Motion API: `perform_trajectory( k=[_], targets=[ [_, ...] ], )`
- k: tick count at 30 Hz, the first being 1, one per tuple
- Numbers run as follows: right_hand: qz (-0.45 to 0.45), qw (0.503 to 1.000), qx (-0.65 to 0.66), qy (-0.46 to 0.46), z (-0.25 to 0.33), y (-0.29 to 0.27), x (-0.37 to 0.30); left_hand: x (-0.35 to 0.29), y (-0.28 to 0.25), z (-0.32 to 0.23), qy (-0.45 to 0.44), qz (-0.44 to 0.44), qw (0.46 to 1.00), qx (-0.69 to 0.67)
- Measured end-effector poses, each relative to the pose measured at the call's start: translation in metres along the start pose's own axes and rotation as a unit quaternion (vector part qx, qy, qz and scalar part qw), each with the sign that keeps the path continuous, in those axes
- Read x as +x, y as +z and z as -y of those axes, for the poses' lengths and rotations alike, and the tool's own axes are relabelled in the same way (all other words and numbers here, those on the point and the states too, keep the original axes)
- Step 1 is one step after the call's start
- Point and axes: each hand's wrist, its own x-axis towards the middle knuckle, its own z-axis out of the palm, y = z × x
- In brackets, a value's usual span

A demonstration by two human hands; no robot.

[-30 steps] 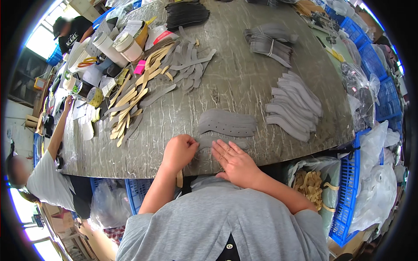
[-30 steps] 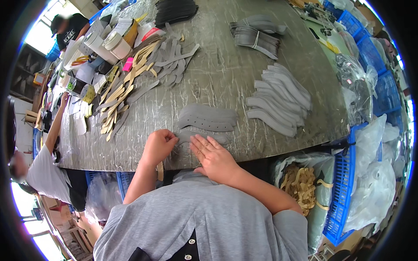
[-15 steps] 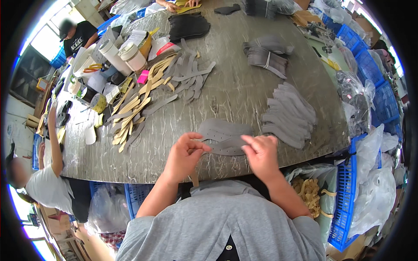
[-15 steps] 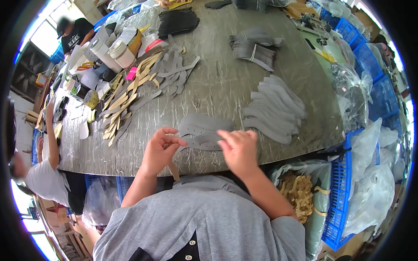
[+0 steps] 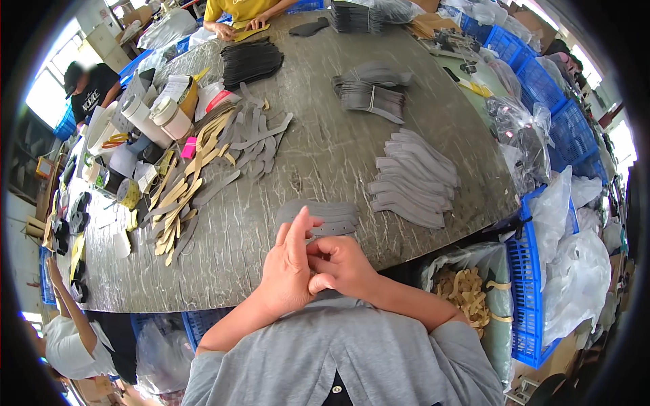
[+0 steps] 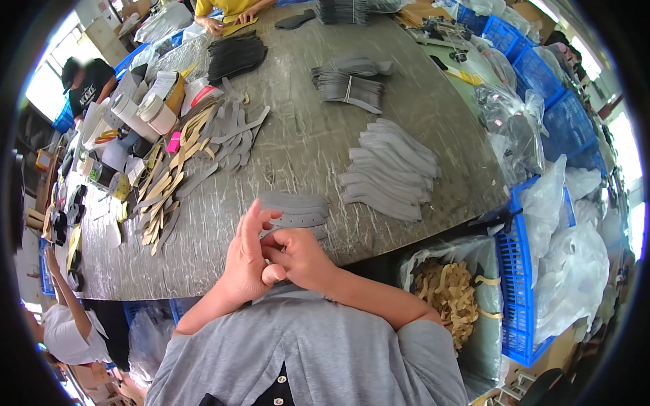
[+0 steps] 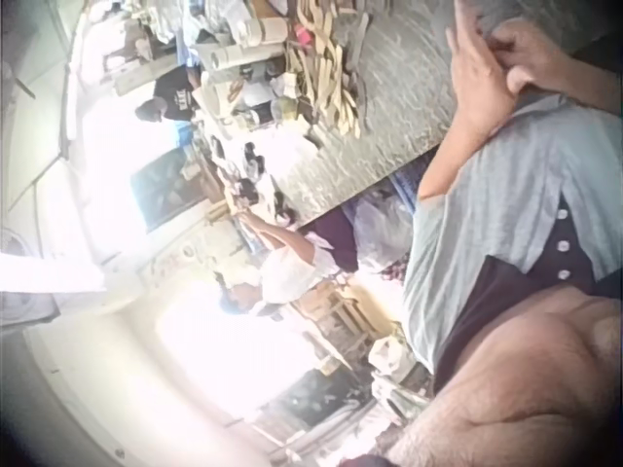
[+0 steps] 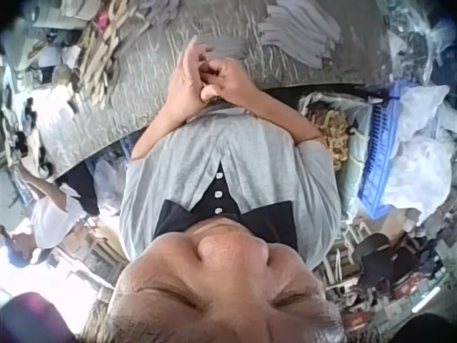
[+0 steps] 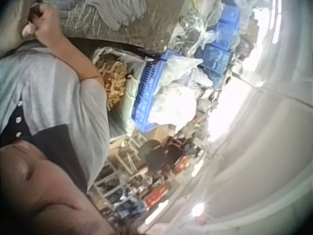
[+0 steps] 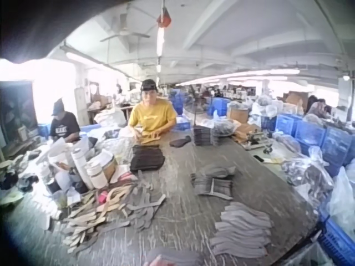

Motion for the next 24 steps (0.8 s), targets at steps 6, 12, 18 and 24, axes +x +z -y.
perform_trajectory(
  k=[6, 12, 18, 24],
  targets=[
    [-0.010, 0.997, 0.030, 0.064, -0.009, 0.003, 0.003, -0.009, 0.002, 0.004, 0.025, 0.014, 1.000, 0.011],
    [-0.025, 0.997, 0.038, 0.062, -0.009, 0.000, 0.002, -0.008, 0.004, 0.004, 0.028, 0.031, 0.999, 0.022],
    [-0.013, 0.984, 0.167, 0.056, -0.028, 0.004, 0.006, -0.007, 0.007, -0.005, -0.049, 0.031, 0.964, -0.259],
    [0.008, 0.937, 0.332, 0.113, -0.028, 0.000, 0.007, -0.006, -0.002, 0.001, -0.098, 0.016, 0.871, -0.480]
  ],
)
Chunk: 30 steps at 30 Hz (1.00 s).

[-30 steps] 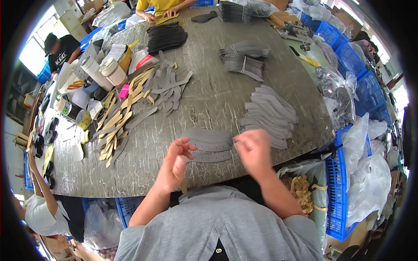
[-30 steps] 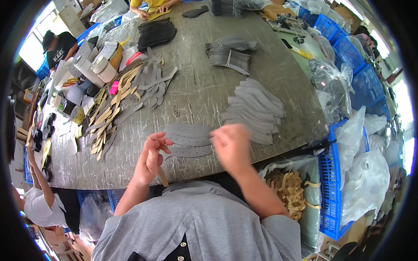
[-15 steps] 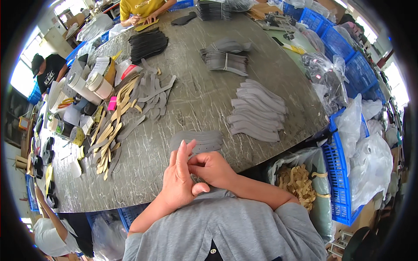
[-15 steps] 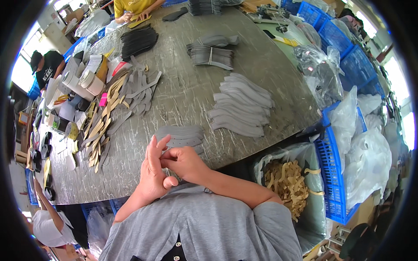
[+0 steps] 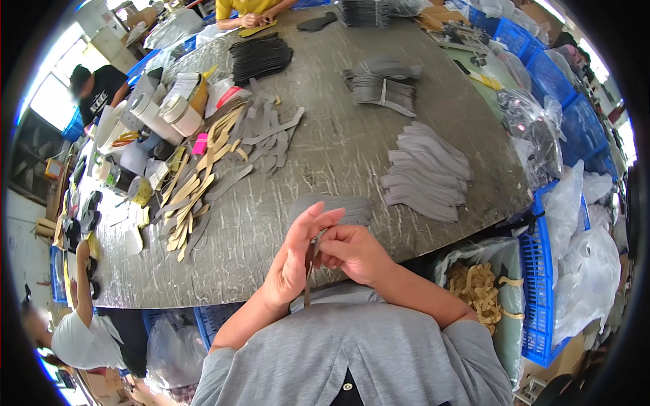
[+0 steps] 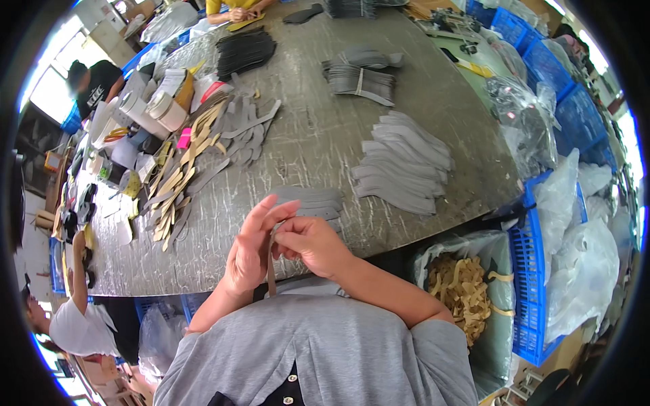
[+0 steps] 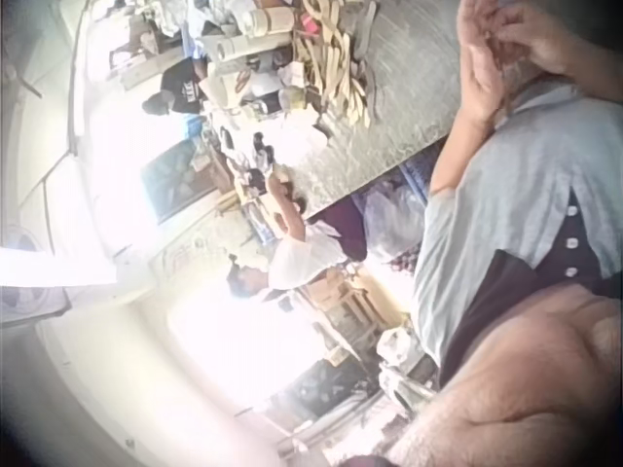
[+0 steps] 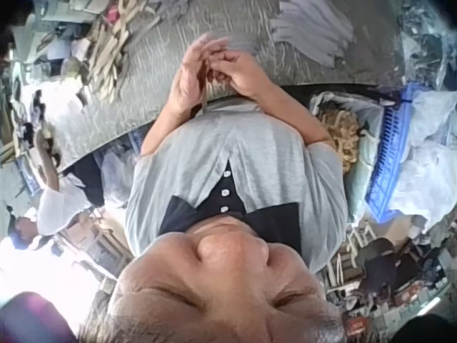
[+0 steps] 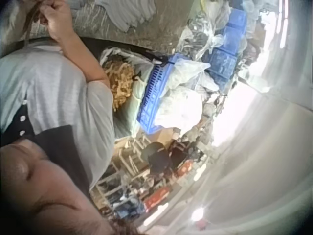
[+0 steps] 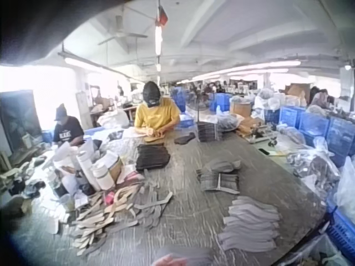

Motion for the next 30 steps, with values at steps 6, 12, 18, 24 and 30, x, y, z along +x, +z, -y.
perform_trajectory(
  k=[6, 12, 18, 24, 30],
  targets=[
    [0.015, 0.997, 0.071, -0.030, -0.007, 0.000, 0.003, 0.004, -0.012, -0.011, 0.003, -0.032, 0.976, 0.214],
    [-0.107, 0.971, 0.201, -0.072, 0.018, -0.002, 0.002, 0.003, -0.027, -0.022, 0.200, -0.050, 0.862, 0.463],
    [-0.235, 0.932, 0.003, -0.278, 0.090, -0.117, -0.036, -0.038, -0.071, 0.001, -0.040, -0.321, 0.946, 0.037],
    [-0.149, 0.971, -0.182, -0.042, 0.035, -0.082, -0.037, -0.042, -0.065, 0.027, -0.134, -0.320, 0.938, -0.018],
    [-0.139, 0.981, -0.112, -0.076, 0.005, -0.071, -0.016, -0.038, -0.060, 0.037, -0.195, -0.316, 0.928, 0.019]
  ],
)
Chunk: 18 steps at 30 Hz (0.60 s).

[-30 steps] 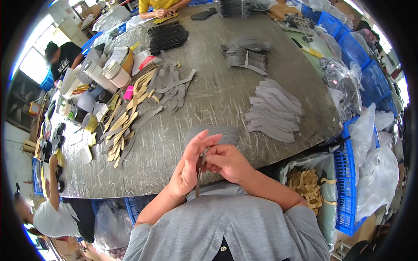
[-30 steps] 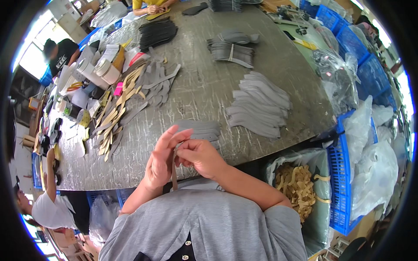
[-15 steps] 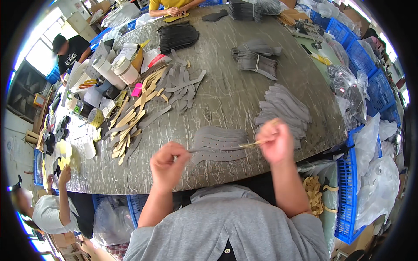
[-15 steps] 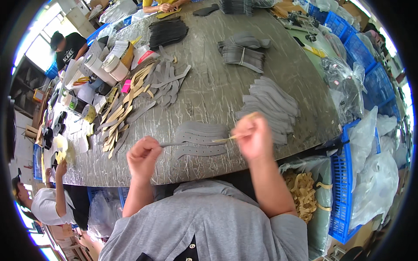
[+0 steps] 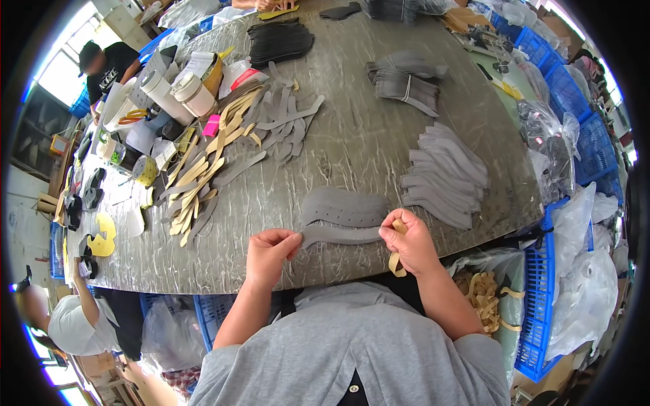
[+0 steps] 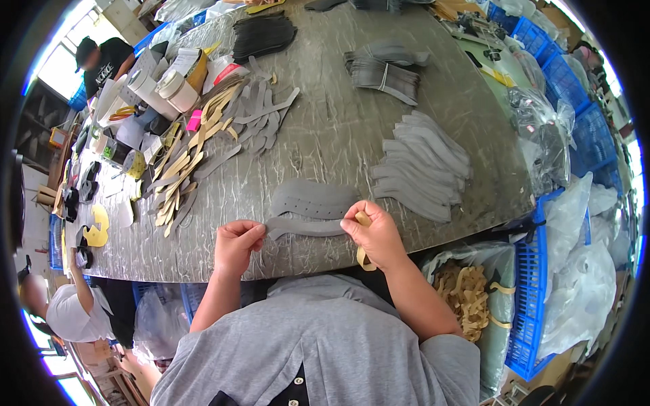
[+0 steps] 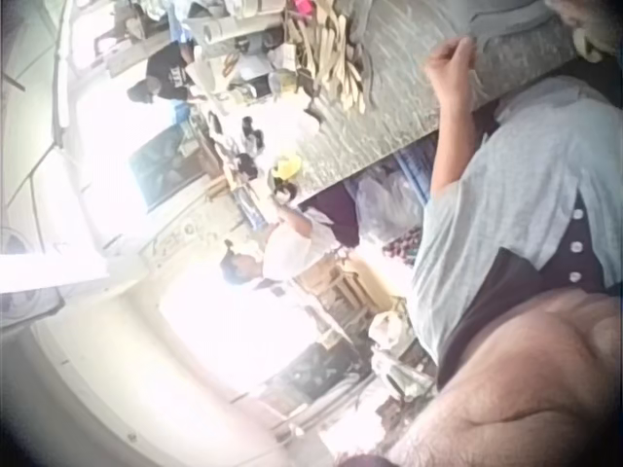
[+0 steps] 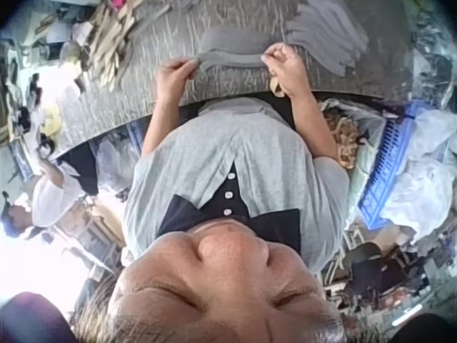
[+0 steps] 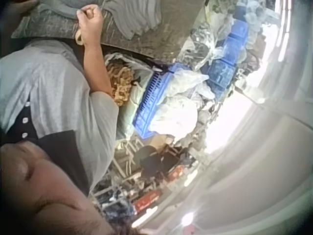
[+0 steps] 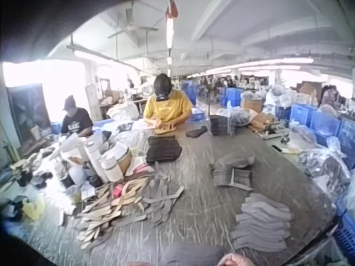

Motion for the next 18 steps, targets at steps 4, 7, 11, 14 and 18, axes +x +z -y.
perform_trajectory(
  k=[4, 7, 11, 14, 18],
  targets=[
    [-0.069, 0.961, -0.258, -0.065, -0.011, -0.005, 0.009, 0.006, 0.004, 0.005, 0.010, -0.027, 0.979, 0.201],
    [-0.085, 0.944, -0.315, -0.055, -0.012, 0.002, 0.008, 0.010, 0.006, 0.009, 0.035, -0.038, 0.956, 0.290],
    [-0.090, 0.924, -0.364, -0.079, -0.015, 0.000, 0.011, 0.013, 0.004, 0.012, 0.045, -0.033, 0.942, 0.332],
    [-0.087, 0.912, -0.390, -0.094, -0.018, -0.002, 0.011, 0.014, 0.005, 0.010, 0.045, -0.029, 0.936, 0.349],
    [-0.090, 0.909, -0.398, -0.078, -0.016, 0.000, 0.011, 0.014, 0.005, 0.009, 0.051, -0.022, 0.925, 0.375]
  ],
)
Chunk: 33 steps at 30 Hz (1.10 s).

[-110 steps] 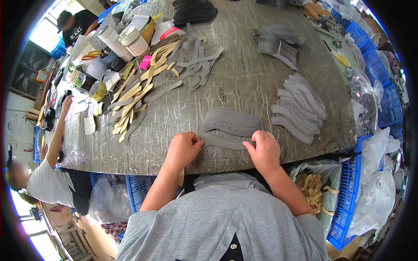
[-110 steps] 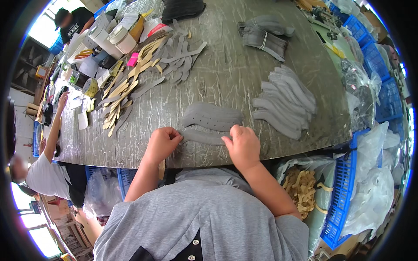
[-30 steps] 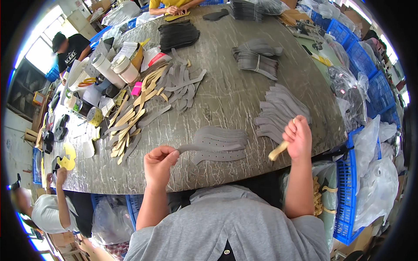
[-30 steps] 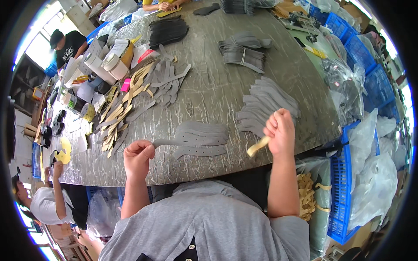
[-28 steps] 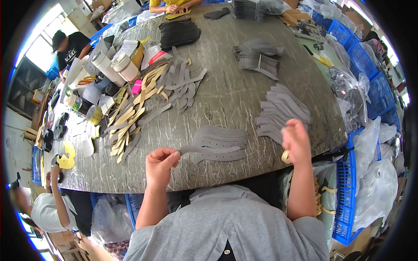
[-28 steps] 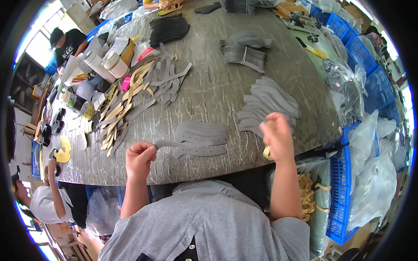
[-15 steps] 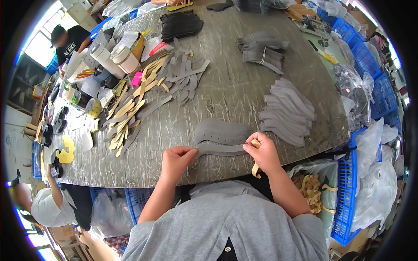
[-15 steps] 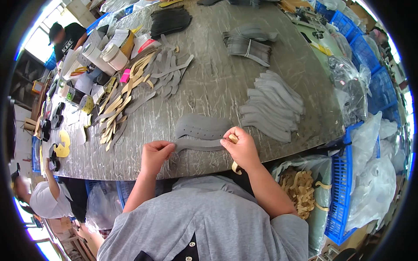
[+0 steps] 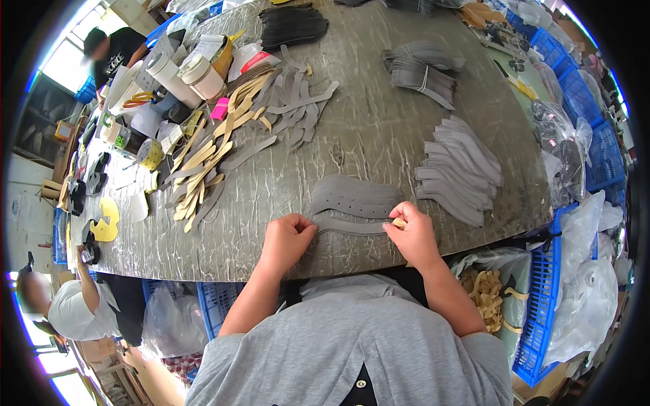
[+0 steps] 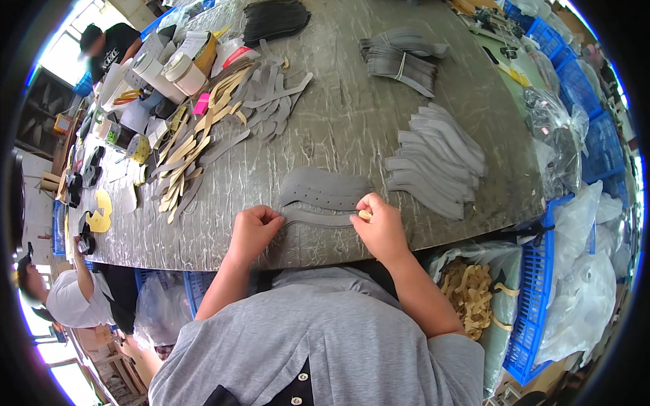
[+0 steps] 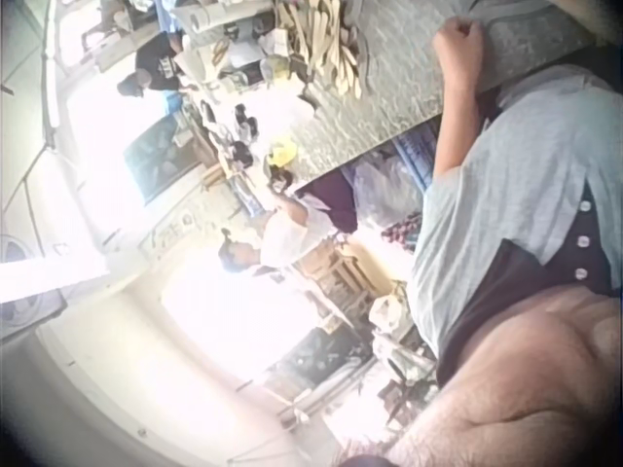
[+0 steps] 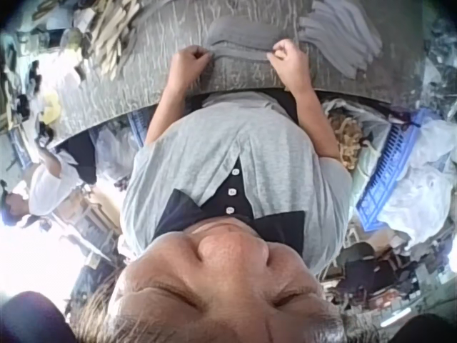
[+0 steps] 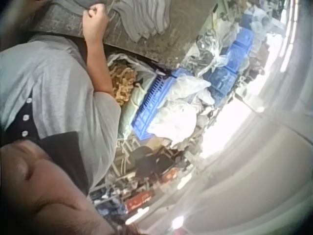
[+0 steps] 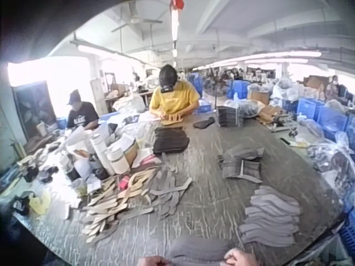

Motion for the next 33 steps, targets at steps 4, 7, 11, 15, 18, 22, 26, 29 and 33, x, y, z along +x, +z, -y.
perform_trajectory(
  k=[4, 7, 11, 15, 18, 22, 26, 29, 33],
  targets=[
    [-0.001, 1.000, -0.029, -0.004, 0.002, 0.001, 0.000, 0.000, 0.001, 0.000, 0.008, -0.001, 1.000, 0.012],
    [0.001, 0.999, -0.042, -0.006, 0.006, 0.000, 0.000, 0.000, 0.001, -0.001, 0.013, -0.004, 1.000, 0.023],
    [-0.007, 0.999, -0.048, -0.022, 0.008, 0.000, -0.001, 0.000, 0.002, -0.003, 0.018, -0.005, 0.999, 0.031],
    [-0.010, 0.996, -0.076, -0.050, 0.007, 0.002, -0.002, 0.000, 0.005, -0.001, 0.040, -0.017, 0.998, 0.045],
    [-0.006, 0.991, -0.123, -0.061, 0.007, 0.003, -0.002, 0.000, 0.004, -0.003, 0.037, -0.010, 0.998, 0.058],
    [0.001, 0.984, -0.179, -0.006, 0.014, -0.006, -0.004, 0.002, 0.003, -0.005, 0.048, -0.006, 0.995, 0.087],
    [-0.098, 0.920, -0.224, -0.308, 0.003, 0.015, -0.019, 0.003, 0.006, -0.005, 0.074, -0.014, 0.991, 0.109],
    [0.032, 0.890, -0.329, -0.313, 0.011, 0.024, -0.043, 0.003, 0.003, -0.008, 0.036, 0.002, 0.993, 0.110],
    [0.066, 0.900, -0.341, -0.262, 0.013, 0.015, -0.052, 0.001, 0.004, -0.002, 0.061, -0.016, 0.992, 0.109]
  ],
)
